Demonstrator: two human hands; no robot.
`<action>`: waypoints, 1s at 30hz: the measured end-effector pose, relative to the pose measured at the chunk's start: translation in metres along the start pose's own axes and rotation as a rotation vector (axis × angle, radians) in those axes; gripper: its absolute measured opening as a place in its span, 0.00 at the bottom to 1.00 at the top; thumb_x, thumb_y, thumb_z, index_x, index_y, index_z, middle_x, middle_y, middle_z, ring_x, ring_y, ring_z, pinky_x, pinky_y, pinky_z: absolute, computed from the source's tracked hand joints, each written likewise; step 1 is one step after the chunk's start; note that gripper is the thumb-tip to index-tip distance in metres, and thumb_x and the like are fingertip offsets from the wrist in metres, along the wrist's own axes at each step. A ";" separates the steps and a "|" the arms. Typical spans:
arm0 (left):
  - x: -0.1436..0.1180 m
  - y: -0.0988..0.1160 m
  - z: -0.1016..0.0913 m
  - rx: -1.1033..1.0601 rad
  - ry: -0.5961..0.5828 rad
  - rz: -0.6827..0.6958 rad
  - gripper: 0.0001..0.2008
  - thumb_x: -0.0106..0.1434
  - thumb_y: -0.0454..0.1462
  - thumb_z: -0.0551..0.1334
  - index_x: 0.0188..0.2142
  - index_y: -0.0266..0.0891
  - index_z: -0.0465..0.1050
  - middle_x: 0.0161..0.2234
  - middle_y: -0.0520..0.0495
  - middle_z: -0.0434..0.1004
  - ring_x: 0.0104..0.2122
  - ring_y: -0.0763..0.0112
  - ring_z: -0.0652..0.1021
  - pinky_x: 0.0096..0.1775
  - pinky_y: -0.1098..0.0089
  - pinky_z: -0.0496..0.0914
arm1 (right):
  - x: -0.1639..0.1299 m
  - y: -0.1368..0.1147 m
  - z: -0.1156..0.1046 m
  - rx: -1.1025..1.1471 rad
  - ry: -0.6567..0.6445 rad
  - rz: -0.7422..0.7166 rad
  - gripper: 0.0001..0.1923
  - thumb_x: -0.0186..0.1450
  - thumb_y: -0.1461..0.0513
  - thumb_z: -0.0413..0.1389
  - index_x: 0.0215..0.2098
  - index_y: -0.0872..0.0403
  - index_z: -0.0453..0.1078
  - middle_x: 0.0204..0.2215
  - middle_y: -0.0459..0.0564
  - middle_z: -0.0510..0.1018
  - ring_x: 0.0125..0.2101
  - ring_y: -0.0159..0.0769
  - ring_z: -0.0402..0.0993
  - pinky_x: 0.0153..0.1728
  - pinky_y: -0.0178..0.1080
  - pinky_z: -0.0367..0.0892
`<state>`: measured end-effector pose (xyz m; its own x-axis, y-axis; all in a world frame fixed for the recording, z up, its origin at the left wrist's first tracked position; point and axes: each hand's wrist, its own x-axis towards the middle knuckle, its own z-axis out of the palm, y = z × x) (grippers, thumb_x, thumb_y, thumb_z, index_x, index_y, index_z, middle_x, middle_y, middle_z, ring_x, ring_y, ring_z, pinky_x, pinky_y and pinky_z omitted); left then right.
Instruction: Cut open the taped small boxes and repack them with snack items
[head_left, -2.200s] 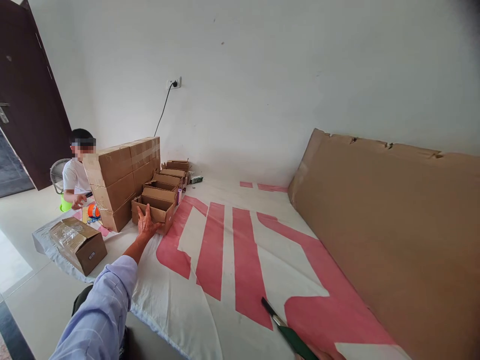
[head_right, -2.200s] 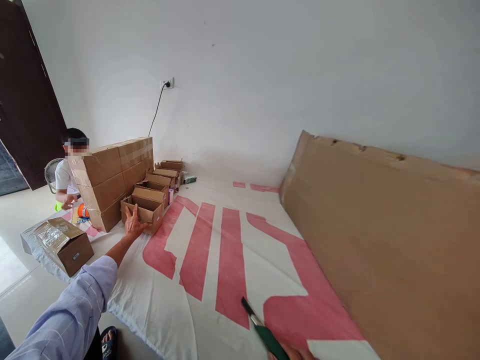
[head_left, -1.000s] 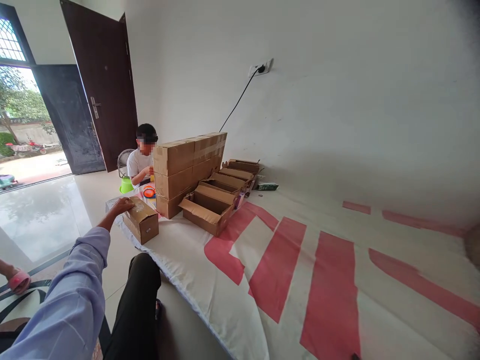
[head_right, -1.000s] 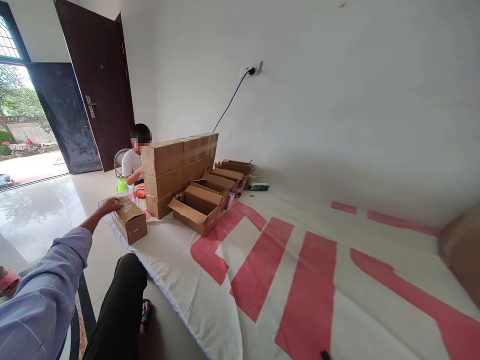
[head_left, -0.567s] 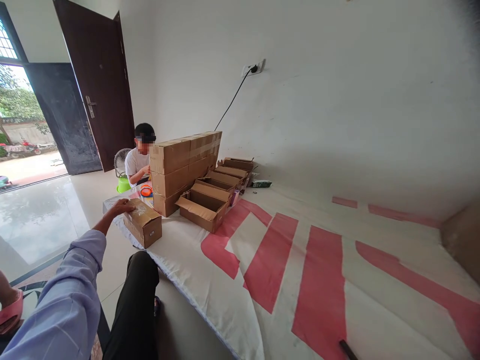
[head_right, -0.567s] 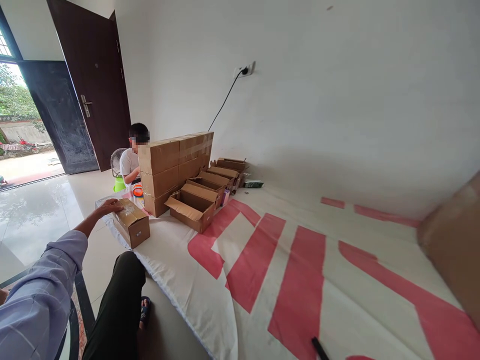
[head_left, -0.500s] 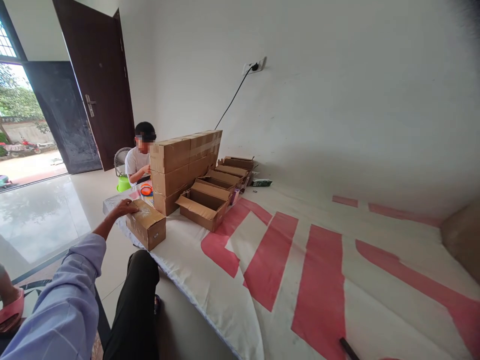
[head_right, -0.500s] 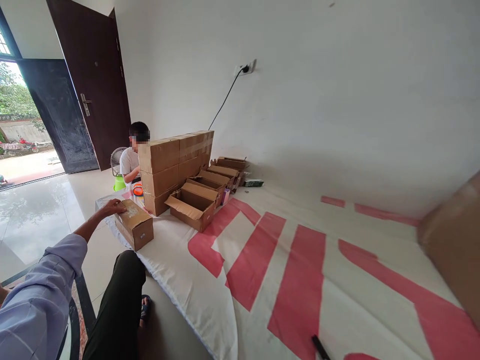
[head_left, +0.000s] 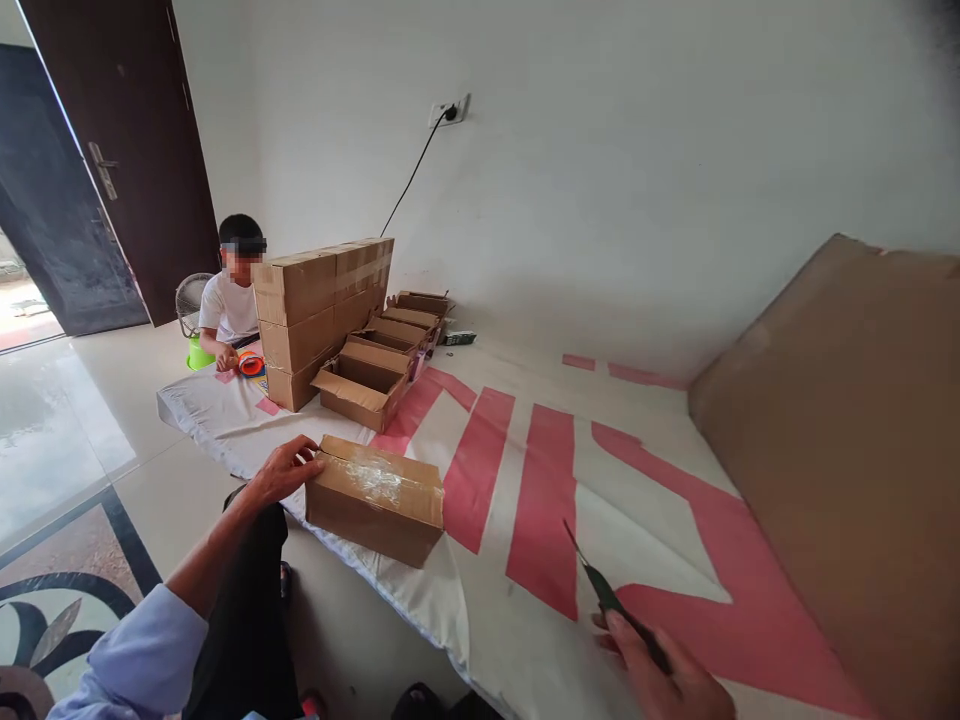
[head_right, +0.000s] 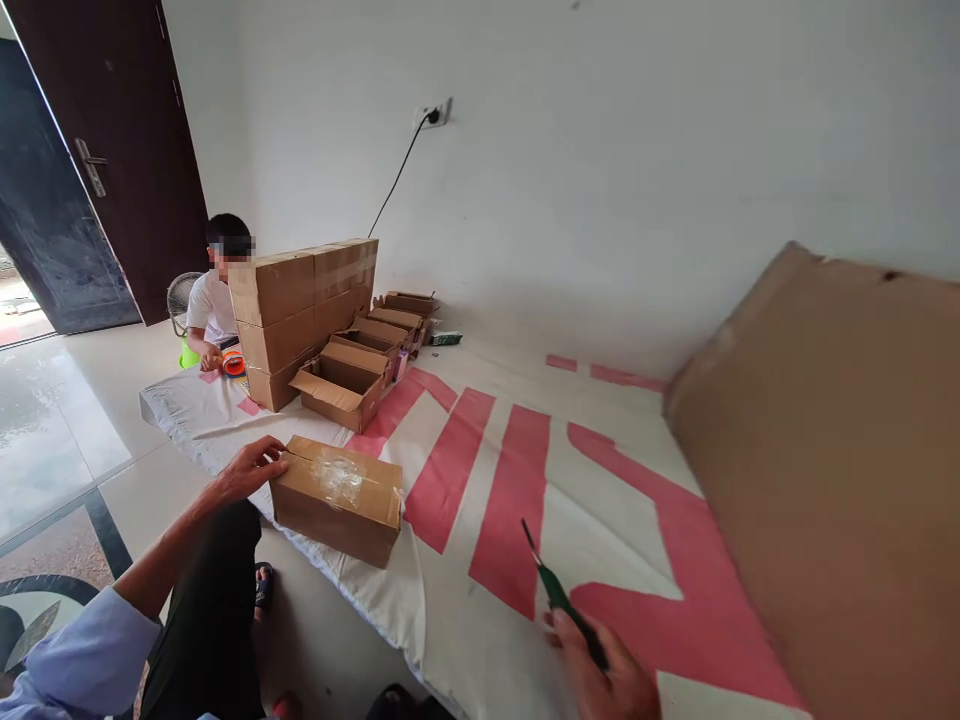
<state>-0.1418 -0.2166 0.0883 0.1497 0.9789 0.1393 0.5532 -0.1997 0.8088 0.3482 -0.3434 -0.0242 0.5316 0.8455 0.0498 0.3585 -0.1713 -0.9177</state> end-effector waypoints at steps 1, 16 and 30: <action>0.001 0.001 0.007 -0.071 -0.015 0.010 0.23 0.61 0.53 0.68 0.47 0.41 0.78 0.41 0.46 0.82 0.35 0.65 0.78 0.38 0.66 0.73 | -0.003 -0.014 0.012 0.113 -0.031 0.032 0.24 0.60 0.39 0.61 0.34 0.49 0.79 0.32 0.58 0.87 0.36 0.58 0.86 0.36 0.54 0.82; 0.023 -0.002 0.039 -0.413 -0.118 -0.059 0.28 0.58 0.57 0.70 0.48 0.39 0.82 0.48 0.41 0.83 0.48 0.54 0.80 0.47 0.61 0.75 | 0.023 -0.164 0.052 0.160 -0.512 -0.196 0.30 0.60 0.36 0.63 0.40 0.52 0.77 0.27 0.46 0.76 0.23 0.31 0.63 0.24 0.37 0.62; 0.022 0.000 0.046 -0.410 -0.117 -0.037 0.26 0.57 0.41 0.69 0.56 0.41 0.83 0.58 0.43 0.82 0.58 0.48 0.78 0.61 0.55 0.70 | 0.032 -0.249 0.092 -0.210 -0.842 -0.572 0.19 0.68 0.49 0.57 0.41 0.52 0.84 0.35 0.47 0.85 0.35 0.40 0.76 0.36 0.38 0.67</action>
<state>-0.1010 -0.1974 0.0647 0.2412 0.9687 0.0591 0.1916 -0.1072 0.9756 0.2057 -0.2274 0.1695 -0.4394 0.8937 0.0906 0.5573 0.3503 -0.7528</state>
